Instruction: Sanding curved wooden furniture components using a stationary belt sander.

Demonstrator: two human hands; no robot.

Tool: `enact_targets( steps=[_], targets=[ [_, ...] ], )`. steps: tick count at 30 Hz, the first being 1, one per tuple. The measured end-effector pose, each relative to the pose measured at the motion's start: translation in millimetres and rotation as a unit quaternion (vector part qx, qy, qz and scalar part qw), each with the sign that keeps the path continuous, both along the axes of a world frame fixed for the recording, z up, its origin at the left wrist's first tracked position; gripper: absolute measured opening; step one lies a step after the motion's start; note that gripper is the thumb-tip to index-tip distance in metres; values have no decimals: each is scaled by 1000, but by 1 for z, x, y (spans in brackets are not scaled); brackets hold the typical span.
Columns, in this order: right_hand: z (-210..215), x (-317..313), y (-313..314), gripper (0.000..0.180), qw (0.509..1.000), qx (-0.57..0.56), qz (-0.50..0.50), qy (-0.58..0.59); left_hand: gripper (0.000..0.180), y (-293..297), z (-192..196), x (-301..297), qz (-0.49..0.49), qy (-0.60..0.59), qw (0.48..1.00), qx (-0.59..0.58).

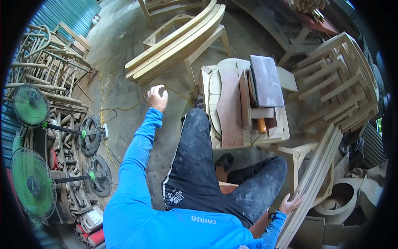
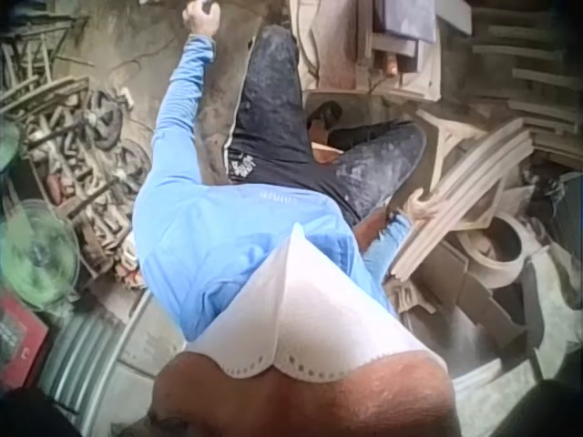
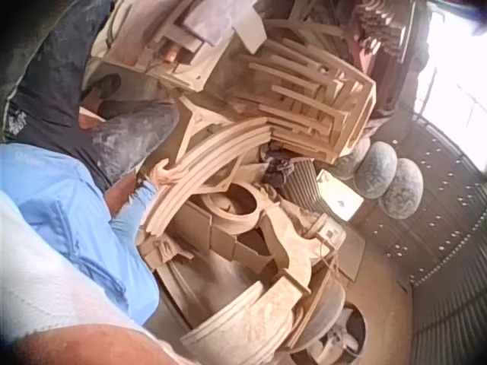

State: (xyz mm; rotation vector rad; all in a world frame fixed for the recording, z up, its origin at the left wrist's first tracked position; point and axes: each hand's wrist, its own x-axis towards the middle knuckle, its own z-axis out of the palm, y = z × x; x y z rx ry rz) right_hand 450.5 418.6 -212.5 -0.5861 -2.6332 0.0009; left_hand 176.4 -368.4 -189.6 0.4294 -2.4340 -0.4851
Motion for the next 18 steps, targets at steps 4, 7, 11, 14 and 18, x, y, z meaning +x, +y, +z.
enact_targets(
  steps=[4, 7, 11, 14, 18],
  targets=[
    [21, 13, 16, 70, 999, -27, 29, -30, 32, -50, 18, -97, -1, 44, 997, -58],
    [41, 12, 15, 64, 998, -41, 3, -46, 44, -107, 34, -157, 48, -2, 988, -150],
    [59, 2, 2, 59, 994, -90, 10, -53, 67, -168, 37, -184, 144, -140, 962, -185],
    [74, 1, -10, 57, 993, -94, 28, -73, 65, -161, 54, -189, 139, -210, 959, -131],
    [80, -10, -26, 54, 990, -91, 50, -91, 62, -133, 91, -189, 41, -308, 915, -255]
  ],
)
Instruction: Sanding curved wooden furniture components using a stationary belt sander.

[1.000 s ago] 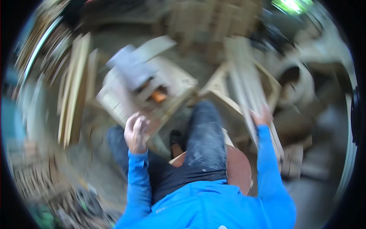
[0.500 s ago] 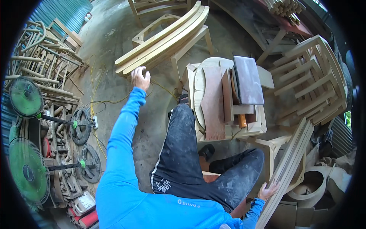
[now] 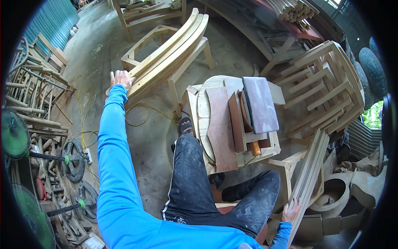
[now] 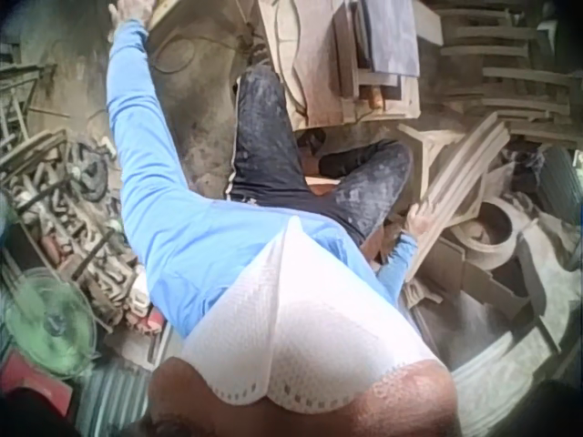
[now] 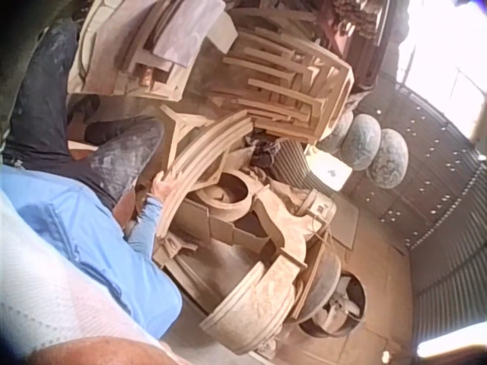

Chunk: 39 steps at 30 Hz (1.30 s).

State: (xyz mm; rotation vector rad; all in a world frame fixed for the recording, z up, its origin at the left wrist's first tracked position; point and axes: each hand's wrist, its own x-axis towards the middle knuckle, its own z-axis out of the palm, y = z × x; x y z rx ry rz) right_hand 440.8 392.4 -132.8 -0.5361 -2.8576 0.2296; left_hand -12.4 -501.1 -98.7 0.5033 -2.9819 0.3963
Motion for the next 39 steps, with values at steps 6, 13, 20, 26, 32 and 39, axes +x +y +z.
enact_targets(
  steps=[6, 13, 20, 26, 32, 39],
  targets=[
    [19, -44, -23, 50, 995, -58, 61, 57, 62, 28, 0, 35, -6, 113, 958, 265],
    [82, -66, -72, 44, 978, -87, 118, 146, 44, 264, 76, 163, -23, 154, 512, 845],
    [210, -64, -158, 54, 924, -190, 225, 244, 48, 393, 198, 135, -147, 67, 234, 959],
    [231, -36, -155, 81, 940, -134, 261, 173, 49, 552, 133, 230, -171, 118, 263, 942],
    [156, 5, -113, 63, 964, -212, 155, 48, 58, 625, 104, 326, -189, -7, 291, 938],
    [129, 85, -81, 56, 966, -184, 177, 39, 74, 488, 47, 110, -417, 294, 764, 394]
  ],
)
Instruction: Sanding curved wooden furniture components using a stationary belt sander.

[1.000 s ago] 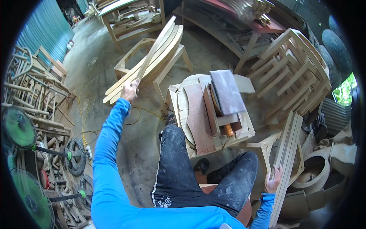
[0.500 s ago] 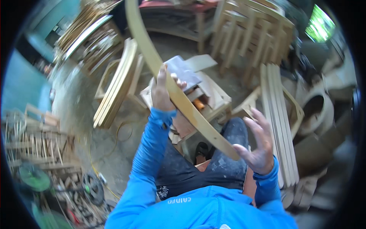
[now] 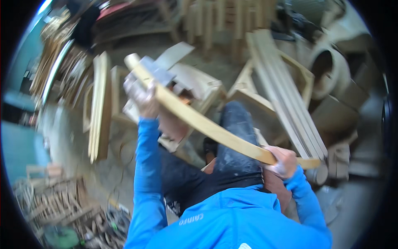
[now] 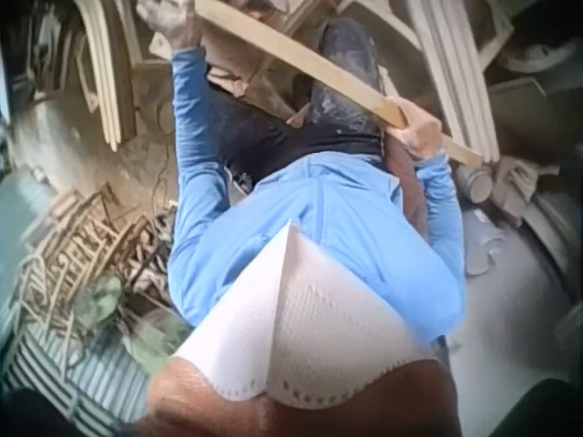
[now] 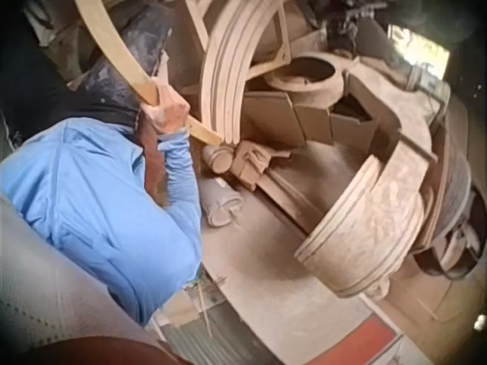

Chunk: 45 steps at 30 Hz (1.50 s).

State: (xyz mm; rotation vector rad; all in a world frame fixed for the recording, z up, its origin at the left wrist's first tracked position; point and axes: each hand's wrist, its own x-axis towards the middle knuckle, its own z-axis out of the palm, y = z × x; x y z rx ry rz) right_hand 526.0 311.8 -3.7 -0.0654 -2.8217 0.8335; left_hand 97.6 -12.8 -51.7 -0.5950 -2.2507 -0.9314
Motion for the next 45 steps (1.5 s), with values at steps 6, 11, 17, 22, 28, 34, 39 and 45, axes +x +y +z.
enact_targets(
  steps=[6, 11, 17, 22, 28, 34, 39, 45],
  targets=[
    [-12, 11, 11, 60, 999, 17, 8, -40, 84, 39, 15, 6, 137, -258, 933, -209],
    [-10, 10, 23, 65, 995, 12, 11, -94, 78, 55, -7, 6, 118, -276, 940, -165],
    [-5, -67, 3, 71, 994, 6, 52, -98, 73, 37, 3, -82, 152, -213, 927, -268],
    [-6, -90, -1, 77, 992, 39, 94, -80, 71, 13, -1, -118, 149, -224, 922, -278],
    [-9, -4, 60, 77, 978, 73, 129, -144, 77, 65, -3, -6, 133, -271, 920, -251],
    [2, -71, 39, 74, 982, 55, 133, -124, 75, 48, 9, -75, 151, -259, 920, -254],
    [1, -90, 35, 66, 980, 48, 160, -106, 73, 30, 1, -94, 158, -262, 919, -248],
    [-1, -24, 72, 65, 968, 35, 162, -187, 75, 66, 2, -5, 140, -268, 925, -231]
  ],
)
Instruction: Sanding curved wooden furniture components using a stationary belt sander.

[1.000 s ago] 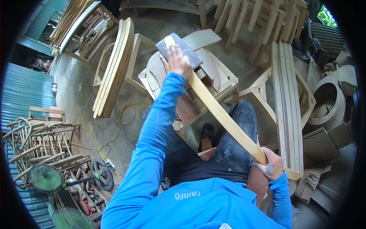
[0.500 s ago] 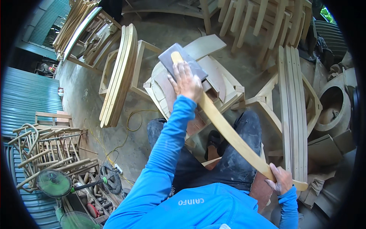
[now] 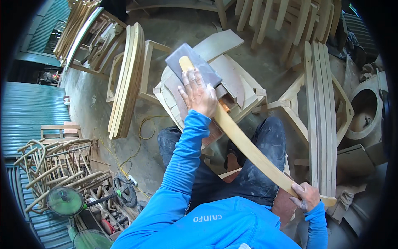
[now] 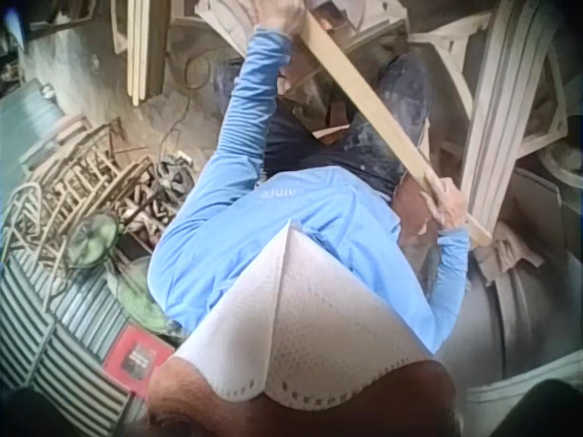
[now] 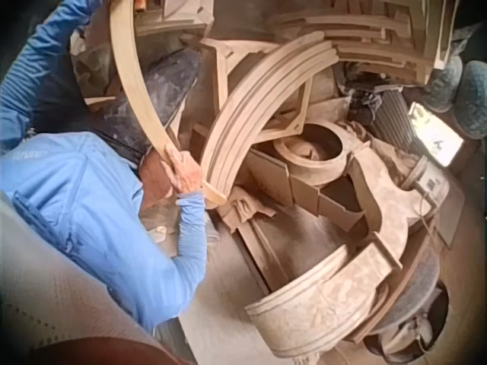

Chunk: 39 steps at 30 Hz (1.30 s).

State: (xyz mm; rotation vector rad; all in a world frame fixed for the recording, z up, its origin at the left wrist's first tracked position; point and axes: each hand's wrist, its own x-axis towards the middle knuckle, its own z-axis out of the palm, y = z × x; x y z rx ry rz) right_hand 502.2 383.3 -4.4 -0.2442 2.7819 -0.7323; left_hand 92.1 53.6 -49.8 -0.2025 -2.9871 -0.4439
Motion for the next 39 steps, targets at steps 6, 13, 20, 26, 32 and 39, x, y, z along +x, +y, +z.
enact_targets(
  steps=[6, 13, 20, 26, 32, 39],
  targets=[
    [5, -55, -28, 66, 1000, 15, -1, -17, 75, -22, -5, -64, -10, 41, 999, -10],
    [18, -162, -97, 76, 999, 26, -18, 25, 69, -74, -11, -207, -32, 71, 996, 30],
    [3, -199, -139, 85, 999, 13, -36, 18, 69, -52, -9, -200, 34, 56, 998, 2],
    [-6, -151, -124, 88, 999, -30, -28, 15, 80, 1, -2, -19, 20, 18, 1000, -3],
    [1, -76, -79, 81, 999, -35, 16, -36, 77, 6, 0, -5, 19, -9, 998, -52],
    [9, -73, -71, 72, 999, 31, -11, 4, 74, -23, -4, -107, 20, 37, 999, -19]
  ],
)
